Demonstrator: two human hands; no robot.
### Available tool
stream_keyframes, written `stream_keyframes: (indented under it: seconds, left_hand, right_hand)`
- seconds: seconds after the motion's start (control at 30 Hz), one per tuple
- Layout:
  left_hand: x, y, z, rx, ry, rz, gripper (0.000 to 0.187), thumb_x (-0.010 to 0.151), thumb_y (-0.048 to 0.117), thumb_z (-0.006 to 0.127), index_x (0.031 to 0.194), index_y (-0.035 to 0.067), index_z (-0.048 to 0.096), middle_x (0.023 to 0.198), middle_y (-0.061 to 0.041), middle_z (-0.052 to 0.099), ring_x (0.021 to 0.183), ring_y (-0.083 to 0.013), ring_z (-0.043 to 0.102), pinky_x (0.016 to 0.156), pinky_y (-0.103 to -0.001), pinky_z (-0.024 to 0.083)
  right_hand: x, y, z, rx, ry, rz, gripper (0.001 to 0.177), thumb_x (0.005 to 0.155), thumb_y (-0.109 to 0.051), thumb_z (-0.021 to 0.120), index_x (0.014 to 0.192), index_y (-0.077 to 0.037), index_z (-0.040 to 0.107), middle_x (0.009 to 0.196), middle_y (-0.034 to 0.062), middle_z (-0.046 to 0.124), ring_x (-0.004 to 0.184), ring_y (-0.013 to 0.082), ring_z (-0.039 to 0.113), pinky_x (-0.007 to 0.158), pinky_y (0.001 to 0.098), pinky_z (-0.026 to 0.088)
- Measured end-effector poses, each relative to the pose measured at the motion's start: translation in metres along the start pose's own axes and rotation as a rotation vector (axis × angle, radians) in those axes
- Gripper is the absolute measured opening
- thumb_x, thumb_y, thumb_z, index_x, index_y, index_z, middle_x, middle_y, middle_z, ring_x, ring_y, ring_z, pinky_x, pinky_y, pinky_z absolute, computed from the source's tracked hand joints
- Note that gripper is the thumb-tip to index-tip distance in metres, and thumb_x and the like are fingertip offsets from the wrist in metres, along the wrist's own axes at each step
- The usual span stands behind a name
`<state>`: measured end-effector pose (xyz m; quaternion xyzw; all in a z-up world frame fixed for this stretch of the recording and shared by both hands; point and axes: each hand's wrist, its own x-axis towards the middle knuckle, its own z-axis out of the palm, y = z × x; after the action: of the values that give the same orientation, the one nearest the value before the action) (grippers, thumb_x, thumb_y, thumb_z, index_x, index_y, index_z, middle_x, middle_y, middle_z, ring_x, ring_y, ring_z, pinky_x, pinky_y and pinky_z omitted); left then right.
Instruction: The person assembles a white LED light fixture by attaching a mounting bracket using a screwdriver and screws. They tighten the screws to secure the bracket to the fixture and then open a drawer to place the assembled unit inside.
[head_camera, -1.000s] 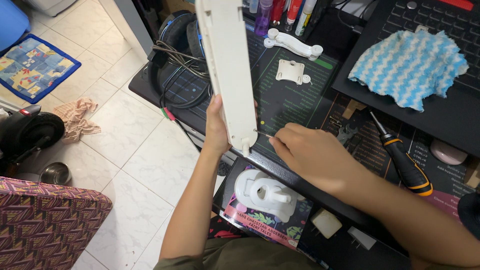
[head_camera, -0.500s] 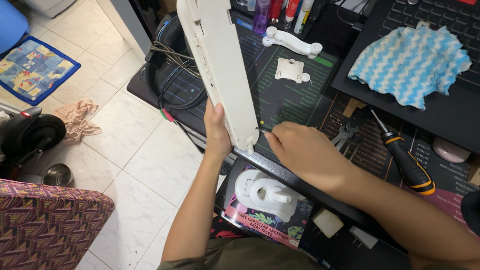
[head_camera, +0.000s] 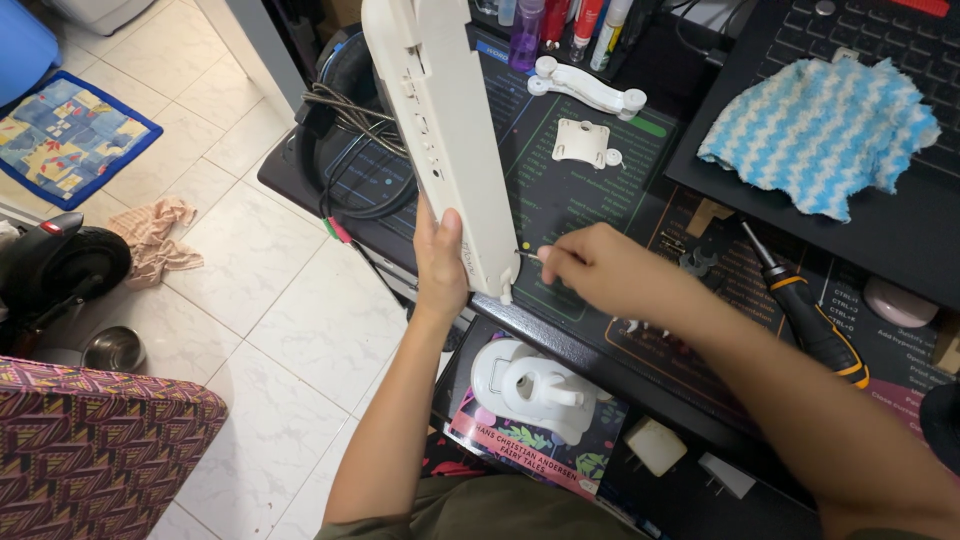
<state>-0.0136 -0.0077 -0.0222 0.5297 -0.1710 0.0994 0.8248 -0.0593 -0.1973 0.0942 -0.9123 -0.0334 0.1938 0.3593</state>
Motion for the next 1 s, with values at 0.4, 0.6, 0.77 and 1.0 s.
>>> stream_keyframes:
  seconds: [0.4, 0.6, 0.77, 1.0]
  left_hand:
    - [0.017, 0.028, -0.01, 0.15, -0.175, -0.043, 0.054, 0.11, 0.039, 0.049, 0.146, -0.002, 0.045, 0.132, -0.012, 0.06, 0.122, -0.0155, 0.055, 0.107, -0.031, 0.045]
    - [0.021, 0.032, -0.01, 0.16, -0.214, -0.104, 0.052, 0.11, 0.039, 0.048, 0.145, 0.001, 0.045, 0.132, -0.012, 0.059, 0.122, -0.0152, 0.054, 0.107, -0.031, 0.045]
    - [0.023, 0.035, -0.008, 0.211, -0.217, -0.133, 0.052, 0.11, 0.042, 0.047, 0.142, 0.001, 0.046, 0.131, -0.012, 0.059, 0.122, -0.0153, 0.056, 0.106, -0.03, 0.045]
    - [0.026, 0.036, -0.006, 0.145, -0.172, -0.202, 0.053, 0.109, 0.044, 0.046, 0.14, 0.002, 0.047, 0.123, -0.012, 0.062, 0.113, -0.0135, 0.057, 0.098, -0.03, 0.047]
  right_hand:
    - [0.044, 0.052, 0.014, 1.306, -0.704, 0.382, 0.021, 0.106, -0.022, 0.052, 0.096, -0.004, 0.057, 0.061, -0.0092, 0.034, 0.042, -0.0008, 0.023, 0.031, 0.0166, 0.015]
    - [0.042, 0.041, 0.023, 0.839, -0.325, 0.301, 0.022, 0.101, -0.019, 0.058, 0.093, 0.002, 0.063, 0.055, -0.0073, 0.036, 0.04, 0.0027, 0.025, 0.032, 0.0232, 0.014]
    - [0.031, 0.028, 0.034, 0.419, -0.087, -0.021, 0.026, 0.097, -0.019, 0.063, 0.085, 0.002, 0.073, 0.055, -0.0041, 0.051, 0.046, 0.0043, 0.038, 0.04, 0.0257, 0.03]
    - [0.02, 0.022, 0.041, -0.162, 0.144, -0.337, 0.025, 0.098, -0.016, 0.058, 0.091, 0.001, 0.075, 0.067, 0.0198, 0.068, 0.055, 0.0301, 0.066, 0.052, 0.0391, 0.05]
